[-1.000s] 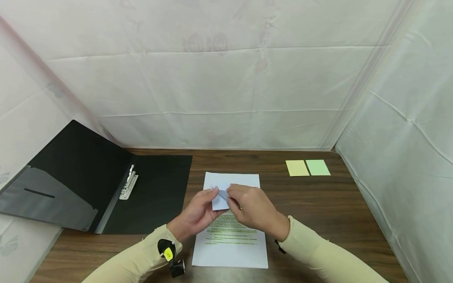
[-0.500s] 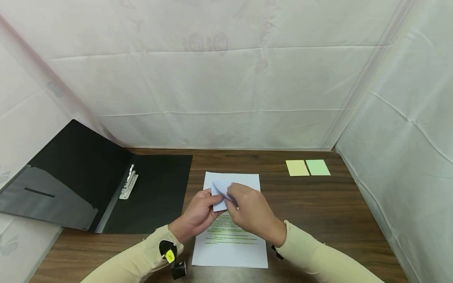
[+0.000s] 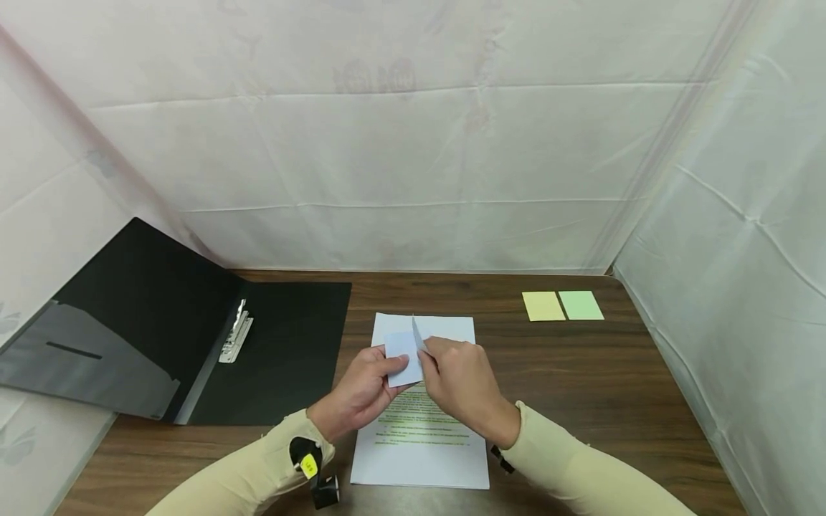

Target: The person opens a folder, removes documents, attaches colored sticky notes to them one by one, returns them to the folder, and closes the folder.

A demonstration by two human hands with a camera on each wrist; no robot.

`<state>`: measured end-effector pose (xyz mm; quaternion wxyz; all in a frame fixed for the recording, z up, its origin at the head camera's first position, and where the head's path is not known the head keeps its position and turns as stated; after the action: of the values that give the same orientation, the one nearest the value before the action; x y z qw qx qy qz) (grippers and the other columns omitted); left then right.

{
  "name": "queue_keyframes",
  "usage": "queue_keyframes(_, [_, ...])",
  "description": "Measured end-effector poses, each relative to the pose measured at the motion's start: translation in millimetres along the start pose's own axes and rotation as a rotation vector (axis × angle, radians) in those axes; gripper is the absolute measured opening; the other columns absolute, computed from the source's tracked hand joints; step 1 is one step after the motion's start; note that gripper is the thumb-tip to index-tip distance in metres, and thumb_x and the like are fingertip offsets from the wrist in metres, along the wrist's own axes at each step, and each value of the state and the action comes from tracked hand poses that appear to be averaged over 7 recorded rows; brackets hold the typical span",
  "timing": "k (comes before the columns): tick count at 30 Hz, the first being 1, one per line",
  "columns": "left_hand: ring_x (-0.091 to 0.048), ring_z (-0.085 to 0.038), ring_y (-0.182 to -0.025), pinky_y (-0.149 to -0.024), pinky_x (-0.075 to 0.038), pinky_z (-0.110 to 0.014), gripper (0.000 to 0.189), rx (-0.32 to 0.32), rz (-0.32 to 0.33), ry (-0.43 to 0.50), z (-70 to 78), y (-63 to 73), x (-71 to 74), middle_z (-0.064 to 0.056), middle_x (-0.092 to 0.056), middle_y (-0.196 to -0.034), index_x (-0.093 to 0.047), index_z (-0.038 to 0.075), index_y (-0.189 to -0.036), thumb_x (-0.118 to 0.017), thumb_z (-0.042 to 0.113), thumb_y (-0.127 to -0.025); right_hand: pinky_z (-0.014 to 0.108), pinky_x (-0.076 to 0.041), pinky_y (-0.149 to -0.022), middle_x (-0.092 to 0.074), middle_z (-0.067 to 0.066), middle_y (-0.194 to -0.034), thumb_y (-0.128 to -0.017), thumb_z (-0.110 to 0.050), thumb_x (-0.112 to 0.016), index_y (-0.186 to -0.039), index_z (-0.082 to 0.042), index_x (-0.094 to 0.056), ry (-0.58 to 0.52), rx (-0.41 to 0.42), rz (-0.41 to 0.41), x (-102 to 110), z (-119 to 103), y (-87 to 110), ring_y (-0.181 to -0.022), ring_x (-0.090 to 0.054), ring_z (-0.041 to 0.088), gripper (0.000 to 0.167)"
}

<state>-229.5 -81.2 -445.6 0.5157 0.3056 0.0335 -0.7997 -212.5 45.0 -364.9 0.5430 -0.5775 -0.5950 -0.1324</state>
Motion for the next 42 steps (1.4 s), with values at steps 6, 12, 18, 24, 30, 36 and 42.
queue_keyframes(6, [-0.040, -0.039, -0.152, -0.114, -0.042, -0.044, 0.045, 0.013, 0.004, 0.020, -0.7, -0.3, 1.2, -0.027, -0.038, -0.161, -0.029, -0.011, -0.153, -0.036, 0.004, -0.111, 0.022, -0.056, -0.056, -0.081, 0.016, -0.088, -0.089, -0.005, -0.080, -0.098, 0.004, -0.080, -0.147, -0.162, -0.017, 4.4, 12.4, -0.9, -0.070, -0.074, 0.014, 0.012])
queue_keyframes(12, [-0.038, -0.040, -0.152, -0.116, -0.040, -0.047, 0.045, 0.023, 0.012, 0.015, 0.8, 1.8, 1.9, -0.028, -0.037, -0.162, -0.028, -0.011, -0.153, -0.036, 0.004, -0.111, 0.021, -0.053, -0.055, -0.079, 0.016, -0.083, -0.091, -0.004, -0.077, -0.097, 0.005, -0.080, -0.293, -0.285, -0.053, 5.4, 26.7, -1.5, -0.062, -0.066, 0.009, 0.012])
queue_keyframes(18, [-0.037, -0.040, -0.152, -0.117, -0.038, -0.049, 0.046, 0.029, 0.021, 0.019, 2.1, 3.9, 2.2, -0.028, -0.035, -0.163, -0.026, -0.012, -0.153, -0.036, 0.002, -0.111, 0.020, -0.044, -0.051, -0.075, 0.012, -0.074, -0.094, -0.005, -0.075, -0.094, 0.004, -0.079, -0.376, -0.376, -0.096, 5.0, 39.2, -1.7, -0.057, -0.055, 0.009, 0.010])
queue_keyframes(24, [-0.039, -0.041, -0.151, -0.117, -0.038, -0.050, 0.045, 0.023, 0.019, 0.003, 3.4, 4.6, 1.1, -0.030, -0.035, -0.162, -0.027, -0.013, -0.152, -0.036, 0.001, -0.111, 0.023, -0.041, -0.052, -0.071, 0.011, -0.073, -0.096, -0.008, -0.073, -0.097, 0.003, -0.079, -0.434, -0.498, -0.147, 5.8, 49.6, 0.2, -0.061, -0.054, 0.014, 0.013])
queue_keyframes(30, [-0.039, -0.041, -0.151, -0.117, -0.037, -0.051, 0.046, 0.024, 0.011, -0.007, 4.0, 5.3, 0.3, -0.030, -0.034, -0.162, -0.027, -0.014, -0.153, -0.036, 0.000, -0.110, 0.029, -0.061, -0.065, -0.077, 0.021, -0.099, -0.096, -0.003, -0.071, -0.112, 0.009, -0.075, -0.527, -0.570, -0.172, 4.9, 59.3, -2.1, -0.076, -0.071, 0.019, 0.020])
queue_keyframes(36, [-0.045, -0.036, -0.146, -0.118, -0.037, -0.051, 0.046, 0.030, 0.011, -0.045, 3.8, 6.0, 1.4, -0.029, -0.036, -0.161, -0.027, -0.014, -0.152, -0.037, 0.001, -0.110, 0.031, -0.063, -0.067, -0.076, 0.024, -0.103, -0.095, -0.002, -0.071, -0.108, 0.008, -0.076, -0.554, -0.590, -0.188, 4.5, 69.5, -5.4, -0.078, -0.072, 0.018, 0.017])
queue_keyframes(42, [-0.052, -0.028, -0.138, -0.118, -0.038, -0.052, 0.044, 0.033, -0.001, -0.090, 4.8, 8.2, 2.0, -0.029, -0.040, -0.159, -0.031, -0.013, -0.151, -0.039, 0.002, -0.110, 0.033, -0.060, -0.064, -0.076, 0.022, -0.098, -0.094, -0.001, -0.072, -0.104, 0.009, -0.076, -0.575, -0.581, -0.205, 7.5, 74.4, -8.3, -0.074, -0.069, 0.016, 0.015])
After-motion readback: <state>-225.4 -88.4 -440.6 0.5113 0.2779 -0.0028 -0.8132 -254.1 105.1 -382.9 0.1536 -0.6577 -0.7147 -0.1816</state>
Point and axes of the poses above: each hand's wrist, its own y-axis away from the middle knuckle, its own x-axis out of the back of the hand, z = x × y, the point moved 7 cm from there along -y, towards the middle knuckle
